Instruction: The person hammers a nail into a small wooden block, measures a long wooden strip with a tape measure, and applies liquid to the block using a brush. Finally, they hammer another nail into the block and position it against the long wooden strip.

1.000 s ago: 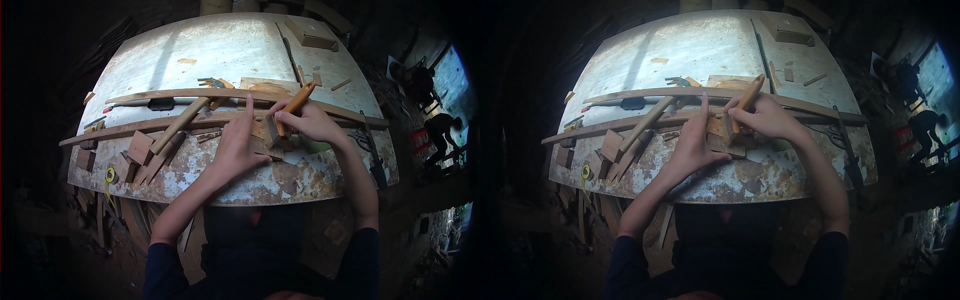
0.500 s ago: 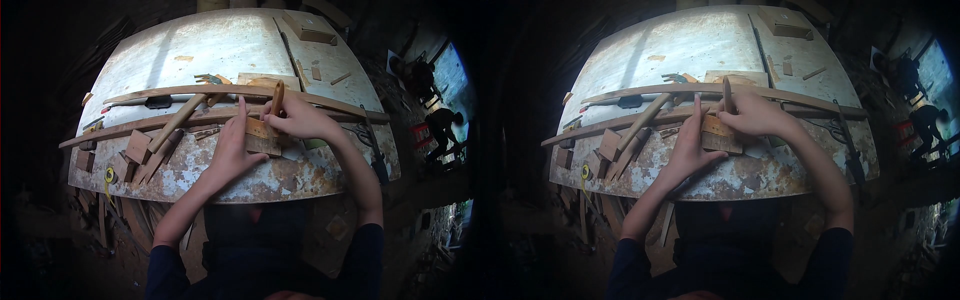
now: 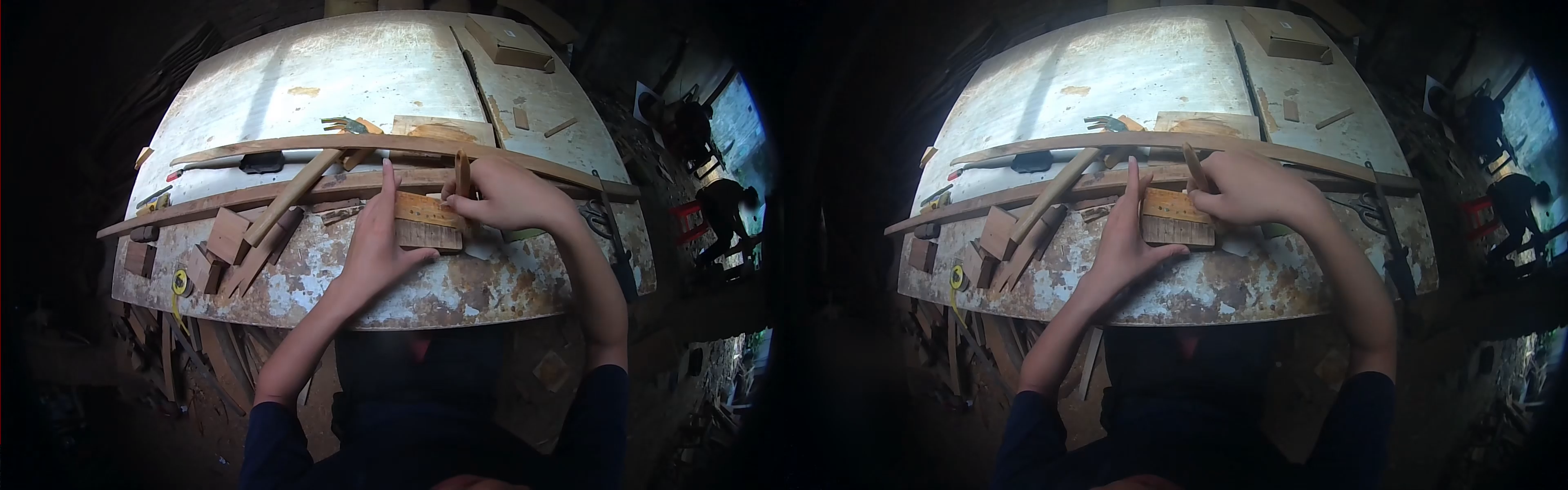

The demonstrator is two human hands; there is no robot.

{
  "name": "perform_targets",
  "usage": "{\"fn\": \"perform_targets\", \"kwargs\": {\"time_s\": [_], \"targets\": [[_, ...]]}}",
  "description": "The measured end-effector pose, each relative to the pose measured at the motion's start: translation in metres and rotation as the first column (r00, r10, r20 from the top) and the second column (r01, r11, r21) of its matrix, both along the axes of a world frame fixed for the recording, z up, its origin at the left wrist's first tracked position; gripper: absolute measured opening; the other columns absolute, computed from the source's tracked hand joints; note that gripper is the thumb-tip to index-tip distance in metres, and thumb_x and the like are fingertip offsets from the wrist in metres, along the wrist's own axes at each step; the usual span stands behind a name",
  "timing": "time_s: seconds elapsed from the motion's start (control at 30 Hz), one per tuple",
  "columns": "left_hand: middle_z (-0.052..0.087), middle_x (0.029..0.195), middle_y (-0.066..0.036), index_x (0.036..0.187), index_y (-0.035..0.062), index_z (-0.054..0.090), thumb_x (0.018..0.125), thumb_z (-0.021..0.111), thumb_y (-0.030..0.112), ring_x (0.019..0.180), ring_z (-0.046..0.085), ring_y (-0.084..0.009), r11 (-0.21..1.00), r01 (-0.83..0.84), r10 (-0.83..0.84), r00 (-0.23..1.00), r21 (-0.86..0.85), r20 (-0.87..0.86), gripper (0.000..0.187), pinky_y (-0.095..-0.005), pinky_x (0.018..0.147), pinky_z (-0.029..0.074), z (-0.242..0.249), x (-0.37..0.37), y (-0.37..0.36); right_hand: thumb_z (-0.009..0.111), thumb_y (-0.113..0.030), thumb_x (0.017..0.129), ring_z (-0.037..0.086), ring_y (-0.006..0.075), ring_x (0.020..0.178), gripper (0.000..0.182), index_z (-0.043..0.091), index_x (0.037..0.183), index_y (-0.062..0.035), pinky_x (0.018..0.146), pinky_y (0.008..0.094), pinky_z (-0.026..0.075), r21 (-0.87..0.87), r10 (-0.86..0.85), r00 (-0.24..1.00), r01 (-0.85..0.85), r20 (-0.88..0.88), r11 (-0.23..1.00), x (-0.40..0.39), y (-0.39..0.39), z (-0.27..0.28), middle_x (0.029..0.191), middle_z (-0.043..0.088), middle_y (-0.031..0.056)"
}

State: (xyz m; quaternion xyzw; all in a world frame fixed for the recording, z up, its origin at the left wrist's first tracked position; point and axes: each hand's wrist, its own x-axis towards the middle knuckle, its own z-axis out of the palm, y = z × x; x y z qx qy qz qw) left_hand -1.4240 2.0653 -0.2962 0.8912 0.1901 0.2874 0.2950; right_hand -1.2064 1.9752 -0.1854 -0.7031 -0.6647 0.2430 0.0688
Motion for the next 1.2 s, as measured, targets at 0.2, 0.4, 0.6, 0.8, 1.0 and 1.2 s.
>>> {"fn": "perform_targets", "kwargs": {"time_s": [0.2, 0.4, 0.6, 0.8, 1.0, 1.2], "targets": [[0.051, 0.154, -0.029, 0.17, -0.0001, -0.003, 0.062, 0.103, 0.026, 0.14, 0.052, -0.0445, 1.0, -0.019, 0.019, 1.0, -0.003, 0.014, 0.153, -0.0492, 0.119, 0.041, -0.003, -0.002, -0.001, 0.064, -0.026, 0.101, 0.073, 0.0211, 0.083, 0.03, 0.077, 0.114, -0.0013, 0.081, 0.0362, 0.057, 0.108, -0.007, 1.0, 0.008, -0.005, 0.994, -0.011, -0.002, 0.007, 0.087, 0.076, 0.0089], [0.058, 0.147, -0.02, 0.172, 0.0057, 0.006, 0.063, 0.103, 0.038, 0.132, 0.056, -0.0394, 0.992, -0.039, 0.034, 0.999, 0.122, 0.037, 0.149, -0.0498, 0.115, 0.043, 0.0, 0.002, -0.007, 0.067, -0.024, 0.1, 0.074, 0.0275, 0.08, 0.028, 0.078, 0.105, 0.0012, 0.079, 0.0396, 0.058, -0.006, -0.104, 0.979, 0.105, -0.174, 0.995, -0.015, -0.001, 0.01, 0.085, 0.075, 0.0148], [0.064, 0.123, -0.013, 0.136, 0.0047, 0.068, 0.064, 0.098, 0.05, 0.117, 0.059, -0.0314, 0.95, -0.069, 0.04, 0.994, 0.304, 0.099, 0.091, -0.0463, 0.103, 0.047, 0.024, 0.002, -0.018, 0.069, -0.027, 0.102, 0.071, 0.0149, 0.083, 0.033, 0.075, 0.119, 0.0005, 0.081, 0.0343, 0.057, 0.198, -0.066, 0.954, 0.128, -0.293, 0.972, 0.007, -0.024, 0.005, 0.086, 0.076, 0.0064], [0.065, 0.106, -0.016, 0.126, 0.0002, 0.073, 0.075, 0.086, 0.065, 0.104, 0.061, -0.0331, 0.906, -0.118, 0.178, 0.977, 0.406, -0.115, 0.084, -0.0449, 0.095, 0.047, 0.067, 0.021, -0.017, 0.068, -0.026, 0.102, 0.072, 0.0159, 0.085, 0.033, 0.075, 0.123, -0.0003, 0.08, 0.0313, 0.058, 0.224, -0.21, 0.877, 0.33, -0.432, 0.917, 0.032, -0.045, -0.006, 0.101, 0.078, 0.0093], [0.07, 0.076, -0.027, 0.081, -0.0069, 0.078, 0.102, 0.051, 0.07, 0.084, 0.07, -0.0399, 0.902, -0.18, 0.238, 0.965, 0.392, -0.105, 0.084, -0.0469, 0.088, 0.051, 0.071, 0.074, 0.008, 0.061, -0.022, 0.108, 0.068, 0.0101, 0.078, 0.03, 0.071, 0.129, -0.0021, 0.071, 0.0257, 0.054, 0.298, -0.196, 0.747, 0.471, -0.635, 0.831, 0.02, -0.07, -0.045, 0.098, 0.073, 0.0048], [0.071, 0.075, -0.031, 0.077, -0.0103, 0.076, 0.101, 0.036, 0.08, 0.081, 0.074, -0.0446, 0.982, -0.186, 0.181, 0.926, 0.016, -0.331, 0.102, -0.0502, 0.077, 0.058, 0.081, 0.108, 0.022, 0.058, -0.016, 0.109, 0.065, 0.01, 0.074, 0.028, 0.07, 0.131, -0.0024, 0.07, 0.0225, 0.052, 0.459, -0.032, 0.589, 0.662, -0.807, 0.593, 0.0, -0.089, -0.062, 0.103, 0.074, 0.0053]]}}
